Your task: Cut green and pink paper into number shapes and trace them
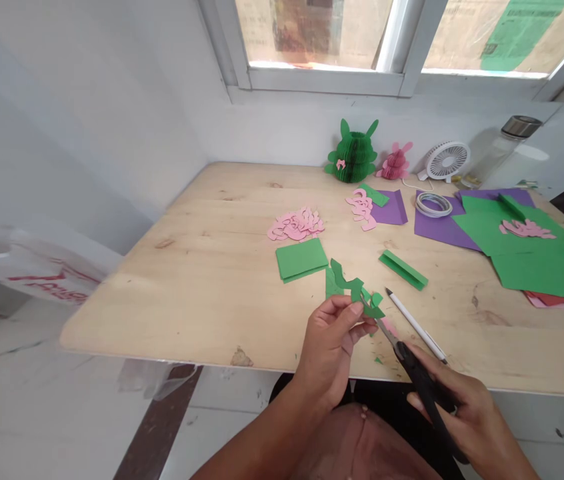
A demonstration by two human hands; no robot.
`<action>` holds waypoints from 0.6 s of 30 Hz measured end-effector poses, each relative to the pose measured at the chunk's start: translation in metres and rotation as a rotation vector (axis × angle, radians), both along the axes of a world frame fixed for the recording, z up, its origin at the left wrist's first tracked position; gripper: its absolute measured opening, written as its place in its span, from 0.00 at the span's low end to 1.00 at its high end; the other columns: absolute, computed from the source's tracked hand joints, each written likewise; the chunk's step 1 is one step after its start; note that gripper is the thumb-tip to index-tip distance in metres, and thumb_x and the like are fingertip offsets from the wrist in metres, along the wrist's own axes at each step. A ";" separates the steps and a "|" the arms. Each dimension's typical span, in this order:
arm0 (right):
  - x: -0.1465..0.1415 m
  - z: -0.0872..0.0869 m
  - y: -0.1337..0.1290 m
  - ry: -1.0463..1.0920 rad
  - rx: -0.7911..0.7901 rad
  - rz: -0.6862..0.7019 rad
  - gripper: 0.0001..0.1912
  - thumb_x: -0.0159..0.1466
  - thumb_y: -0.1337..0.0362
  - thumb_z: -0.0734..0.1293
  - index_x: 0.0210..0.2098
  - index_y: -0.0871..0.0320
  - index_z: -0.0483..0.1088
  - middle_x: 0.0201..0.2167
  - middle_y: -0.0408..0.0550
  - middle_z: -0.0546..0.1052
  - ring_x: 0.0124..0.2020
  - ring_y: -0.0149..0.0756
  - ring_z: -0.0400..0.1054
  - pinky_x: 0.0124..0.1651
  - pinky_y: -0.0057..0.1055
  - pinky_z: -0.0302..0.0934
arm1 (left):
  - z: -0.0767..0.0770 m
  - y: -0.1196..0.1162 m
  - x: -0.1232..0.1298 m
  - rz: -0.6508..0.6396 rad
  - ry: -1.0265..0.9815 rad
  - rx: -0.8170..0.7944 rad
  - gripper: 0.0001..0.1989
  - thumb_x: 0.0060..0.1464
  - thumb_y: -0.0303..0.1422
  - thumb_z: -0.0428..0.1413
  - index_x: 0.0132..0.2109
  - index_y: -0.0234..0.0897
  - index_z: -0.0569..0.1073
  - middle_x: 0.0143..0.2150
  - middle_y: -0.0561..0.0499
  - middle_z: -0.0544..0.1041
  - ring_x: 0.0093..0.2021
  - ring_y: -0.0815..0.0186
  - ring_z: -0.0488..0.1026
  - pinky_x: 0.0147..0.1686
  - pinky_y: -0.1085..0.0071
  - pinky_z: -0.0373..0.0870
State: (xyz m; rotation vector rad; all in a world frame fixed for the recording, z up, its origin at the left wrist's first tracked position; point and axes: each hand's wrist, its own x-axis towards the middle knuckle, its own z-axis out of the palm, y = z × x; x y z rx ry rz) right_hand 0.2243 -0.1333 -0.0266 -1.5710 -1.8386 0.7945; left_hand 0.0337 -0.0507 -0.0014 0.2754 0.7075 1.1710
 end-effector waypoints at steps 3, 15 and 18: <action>-0.001 0.001 0.000 0.000 0.015 -0.009 0.29 0.58 0.62 0.71 0.59 0.50 0.67 0.56 0.45 0.72 0.58 0.44 0.64 0.57 0.31 0.59 | 0.000 0.000 0.000 0.003 0.004 -0.009 0.10 0.43 0.31 0.66 0.30 0.36 0.71 0.28 0.53 0.77 0.30 0.69 0.74 0.37 0.69 0.70; 0.000 0.002 0.002 0.021 -0.053 0.013 0.28 0.60 0.61 0.69 0.60 0.50 0.65 0.57 0.45 0.71 0.60 0.43 0.62 0.59 0.32 0.57 | 0.006 0.007 -0.005 0.039 0.069 0.017 0.11 0.40 0.31 0.67 0.28 0.35 0.72 0.28 0.53 0.77 0.32 0.67 0.74 0.34 0.69 0.73; 0.002 0.000 0.002 0.058 -0.076 -0.034 0.29 0.59 0.60 0.70 0.59 0.51 0.67 0.59 0.46 0.69 0.60 0.45 0.62 0.59 0.34 0.58 | 0.007 0.007 -0.005 0.036 0.038 0.008 0.10 0.41 0.31 0.67 0.28 0.36 0.72 0.29 0.53 0.77 0.32 0.68 0.74 0.35 0.69 0.73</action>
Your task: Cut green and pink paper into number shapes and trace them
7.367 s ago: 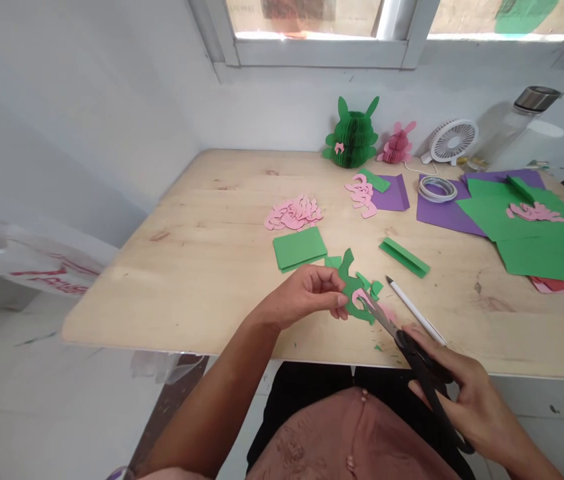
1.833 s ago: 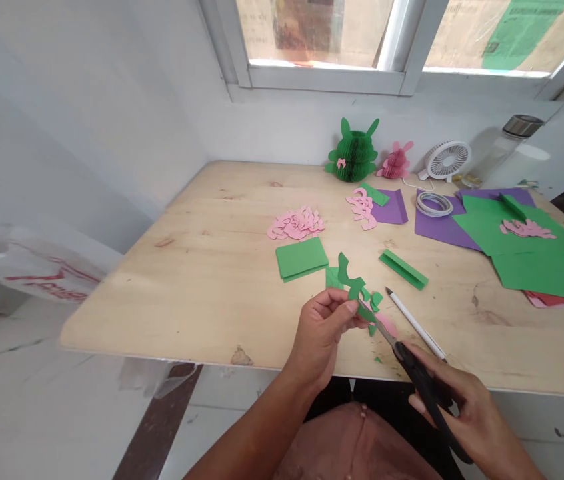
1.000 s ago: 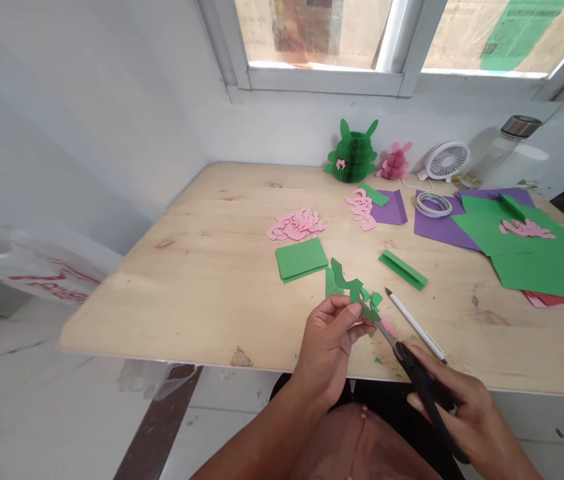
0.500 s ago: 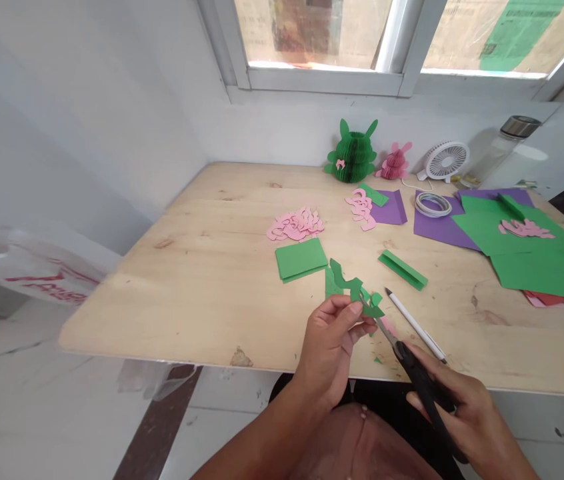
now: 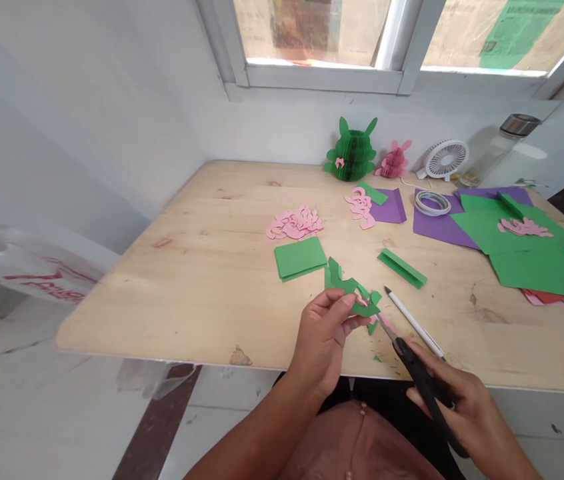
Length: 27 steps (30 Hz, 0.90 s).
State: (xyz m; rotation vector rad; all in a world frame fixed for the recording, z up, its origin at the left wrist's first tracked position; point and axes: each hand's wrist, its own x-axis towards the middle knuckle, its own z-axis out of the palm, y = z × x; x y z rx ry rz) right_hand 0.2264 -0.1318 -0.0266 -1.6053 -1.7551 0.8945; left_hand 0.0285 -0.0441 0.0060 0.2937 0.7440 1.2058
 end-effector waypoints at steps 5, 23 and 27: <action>0.003 -0.005 -0.004 0.166 -0.058 -0.181 0.30 0.58 0.58 0.71 0.59 0.52 0.67 0.40 0.47 0.82 0.39 0.41 0.78 0.43 0.29 0.72 | -0.002 0.000 -0.001 -0.016 -0.029 -0.026 0.10 0.41 0.30 0.67 0.28 0.36 0.72 0.28 0.54 0.77 0.32 0.68 0.74 0.37 0.68 0.73; 0.070 0.006 0.043 -0.817 0.252 -0.368 0.25 0.62 0.59 0.60 0.58 0.54 0.67 0.46 0.52 0.80 0.40 0.51 0.77 0.34 0.39 0.72 | -0.018 0.012 -0.019 -0.256 0.339 0.061 0.12 0.39 0.34 0.67 0.27 0.33 0.73 0.23 0.54 0.72 0.21 0.73 0.67 0.24 0.74 0.66; 0.077 0.006 0.055 -1.018 0.255 -0.384 0.23 0.64 0.59 0.60 0.57 0.55 0.67 0.46 0.51 0.79 0.33 0.49 0.77 0.26 0.38 0.68 | -0.021 0.015 -0.021 -0.267 0.394 0.088 0.11 0.39 0.33 0.67 0.26 0.34 0.72 0.23 0.53 0.72 0.22 0.72 0.67 0.24 0.75 0.65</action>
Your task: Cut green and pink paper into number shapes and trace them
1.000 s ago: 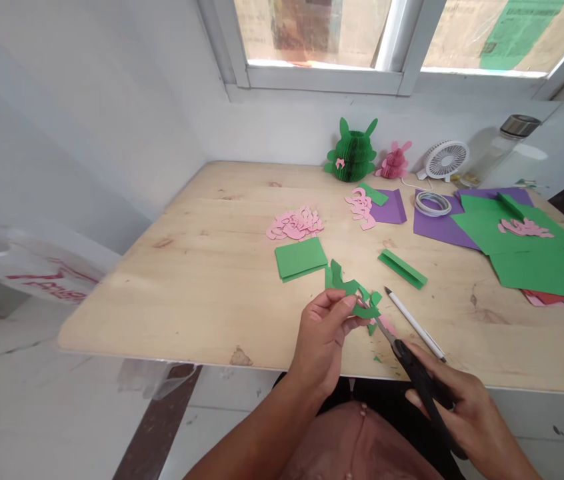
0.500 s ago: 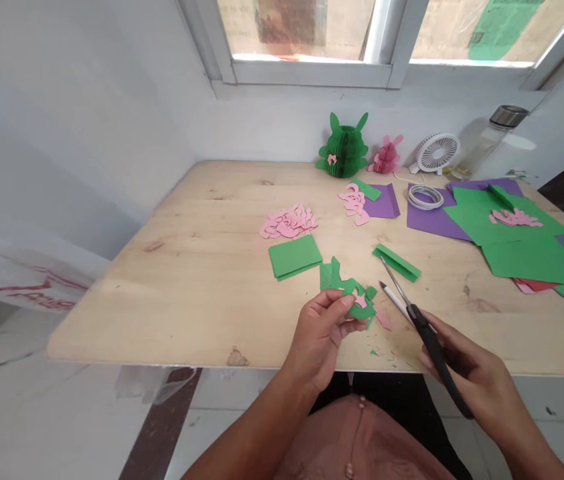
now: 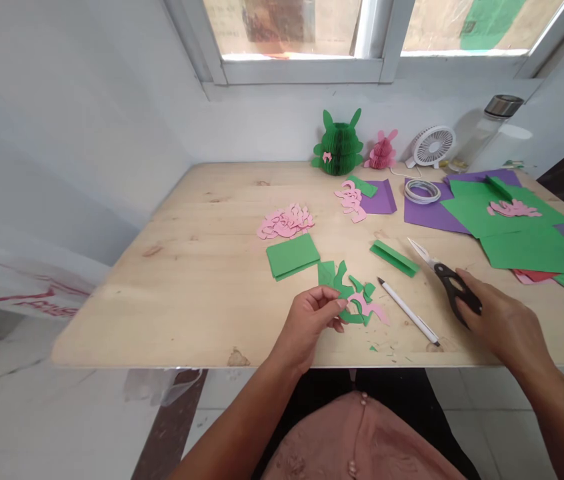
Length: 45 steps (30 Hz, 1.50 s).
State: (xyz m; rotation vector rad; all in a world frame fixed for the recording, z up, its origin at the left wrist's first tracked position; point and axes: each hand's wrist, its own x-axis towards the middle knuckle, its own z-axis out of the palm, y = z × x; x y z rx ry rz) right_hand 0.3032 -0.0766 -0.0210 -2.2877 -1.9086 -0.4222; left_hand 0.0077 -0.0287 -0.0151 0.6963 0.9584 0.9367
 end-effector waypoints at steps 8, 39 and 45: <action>0.006 0.002 0.008 -0.107 -0.164 0.004 0.22 0.65 0.61 0.59 0.57 0.55 0.66 0.46 0.53 0.78 0.33 0.45 0.75 0.24 0.35 0.62 | -0.001 0.003 -0.003 -0.057 0.044 -0.014 0.11 0.42 0.33 0.65 0.30 0.34 0.70 0.23 0.54 0.73 0.21 0.71 0.70 0.22 0.75 0.65; -0.133 0.009 0.010 1.499 -0.095 0.296 0.10 0.62 0.61 0.63 0.32 0.57 0.75 0.31 0.46 0.77 0.35 0.35 0.69 0.37 0.30 0.62 | 0.003 -0.011 0.015 0.045 0.144 0.110 0.05 0.43 0.31 0.64 0.30 0.34 0.79 0.21 0.54 0.74 0.21 0.72 0.68 0.25 0.74 0.65; -0.141 0.004 0.014 1.604 -0.090 0.249 0.05 0.58 0.62 0.67 0.28 0.57 0.73 0.25 0.43 0.75 0.29 0.33 0.68 0.34 0.29 0.61 | -0.001 -0.014 0.019 0.088 0.092 0.105 0.05 0.43 0.30 0.64 0.31 0.34 0.79 0.20 0.54 0.74 0.21 0.72 0.68 0.25 0.74 0.65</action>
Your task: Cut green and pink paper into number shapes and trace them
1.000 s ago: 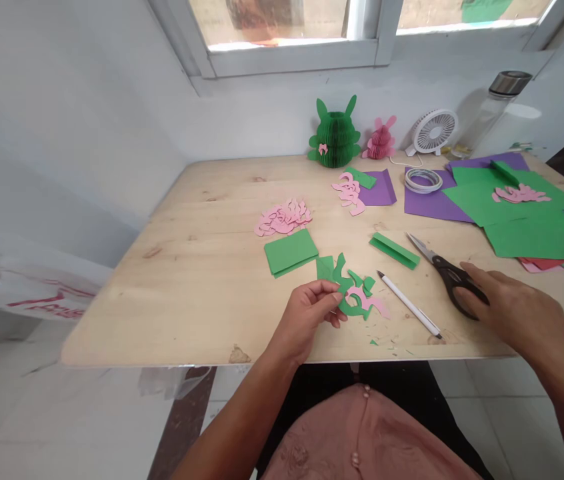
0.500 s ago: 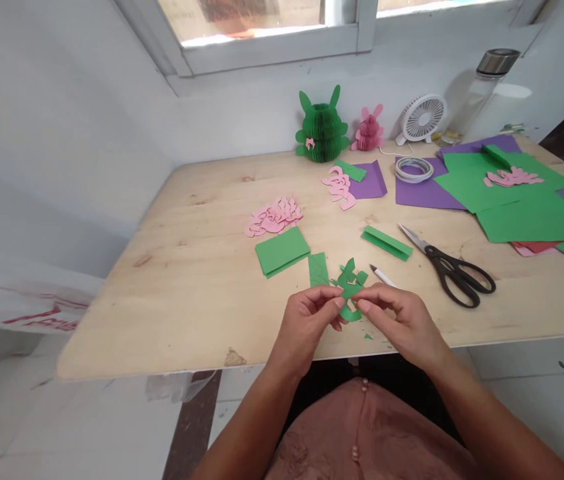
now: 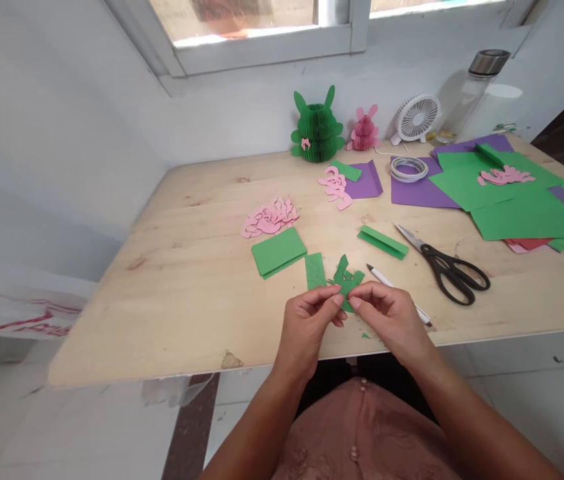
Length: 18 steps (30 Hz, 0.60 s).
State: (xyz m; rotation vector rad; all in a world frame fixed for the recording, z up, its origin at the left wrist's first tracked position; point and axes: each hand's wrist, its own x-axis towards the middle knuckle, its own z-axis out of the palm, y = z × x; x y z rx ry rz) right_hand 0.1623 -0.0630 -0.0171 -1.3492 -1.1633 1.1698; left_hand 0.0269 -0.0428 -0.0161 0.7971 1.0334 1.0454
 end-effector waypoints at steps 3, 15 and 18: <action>-0.003 -0.004 0.001 0.021 0.010 -0.017 0.07 0.58 0.62 0.68 0.25 0.57 0.71 0.22 0.41 0.73 0.27 0.31 0.66 0.32 0.28 0.61 | -0.002 -0.001 0.001 0.000 -0.005 0.002 0.06 0.44 0.31 0.64 0.31 0.34 0.79 0.20 0.54 0.74 0.21 0.72 0.68 0.25 0.74 0.65; -0.003 -0.001 -0.009 -0.288 0.117 -0.002 0.10 0.62 0.61 0.64 0.27 0.57 0.72 0.23 0.43 0.73 0.25 0.31 0.65 0.29 0.27 0.61 | 0.000 -0.005 -0.003 0.029 0.061 -0.015 0.07 0.42 0.33 0.64 0.29 0.34 0.76 0.23 0.55 0.72 0.21 0.73 0.66 0.25 0.74 0.65; 0.008 -0.001 -0.014 -0.389 0.166 -0.073 0.10 0.63 0.60 0.64 0.29 0.57 0.73 0.27 0.45 0.76 0.29 0.34 0.69 0.33 0.29 0.63 | -0.003 -0.003 -0.011 0.057 0.084 -0.013 0.07 0.42 0.33 0.64 0.29 0.34 0.75 0.22 0.55 0.71 0.21 0.73 0.66 0.24 0.75 0.65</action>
